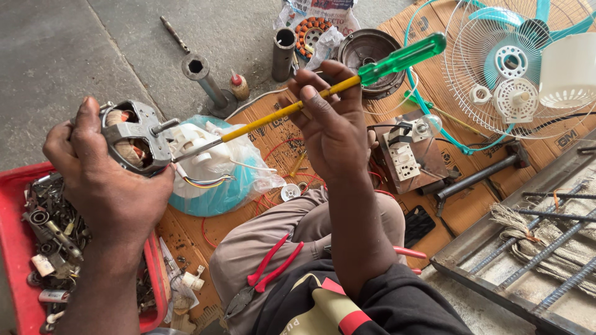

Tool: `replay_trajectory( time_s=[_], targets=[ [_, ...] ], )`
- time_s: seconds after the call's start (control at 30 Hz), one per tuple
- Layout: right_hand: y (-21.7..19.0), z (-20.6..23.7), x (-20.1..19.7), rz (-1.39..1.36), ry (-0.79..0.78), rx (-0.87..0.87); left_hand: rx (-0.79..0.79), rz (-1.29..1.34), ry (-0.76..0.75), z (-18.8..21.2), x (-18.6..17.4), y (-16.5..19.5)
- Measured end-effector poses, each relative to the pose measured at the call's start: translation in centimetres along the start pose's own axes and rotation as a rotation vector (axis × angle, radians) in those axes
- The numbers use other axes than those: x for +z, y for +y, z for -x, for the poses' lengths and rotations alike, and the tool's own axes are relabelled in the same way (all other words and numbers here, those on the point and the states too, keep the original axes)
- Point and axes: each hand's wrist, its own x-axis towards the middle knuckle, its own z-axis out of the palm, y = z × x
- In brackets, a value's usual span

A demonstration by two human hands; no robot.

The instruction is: The person sits on the floor and repairs an electric fan motor, using a long screwdriver to work on the motor housing and shaft. They handle the motor, pull out and reposition its wires, and repeatedly turn the screwdriver on the assembly while other fan parts and tools lie on the cardboard around them.

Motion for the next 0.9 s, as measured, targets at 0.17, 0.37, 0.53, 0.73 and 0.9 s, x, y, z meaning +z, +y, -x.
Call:
replay_trajectory(
  time_s=[0.17,0.37,0.53,0.73,0.9],
  targets=[
    [-0.28,-0.04,-0.27,0.232,0.037,-0.026,0.017,0.019,0.012,0.10,0.11,-0.08],
    [-0.54,0.37,0.06,0.020,0.080,-0.008,0.000,0.016,0.000,0.10,0.23,-0.04],
    [-0.83,0.33,-0.50,0.099,-0.068,0.005,-0.006,-0.003,-0.007,0.15,0.22,0.17],
    [-0.58,0.55,-0.57,0.116,-0.010,-0.038,-0.001,-0.013,0.004,0.23,0.30,0.38],
    [-0.16,0.56,-0.38,0.060,0.033,-0.005,0.013,-0.015,0.014,0.38,0.35,0.15]
  ],
)
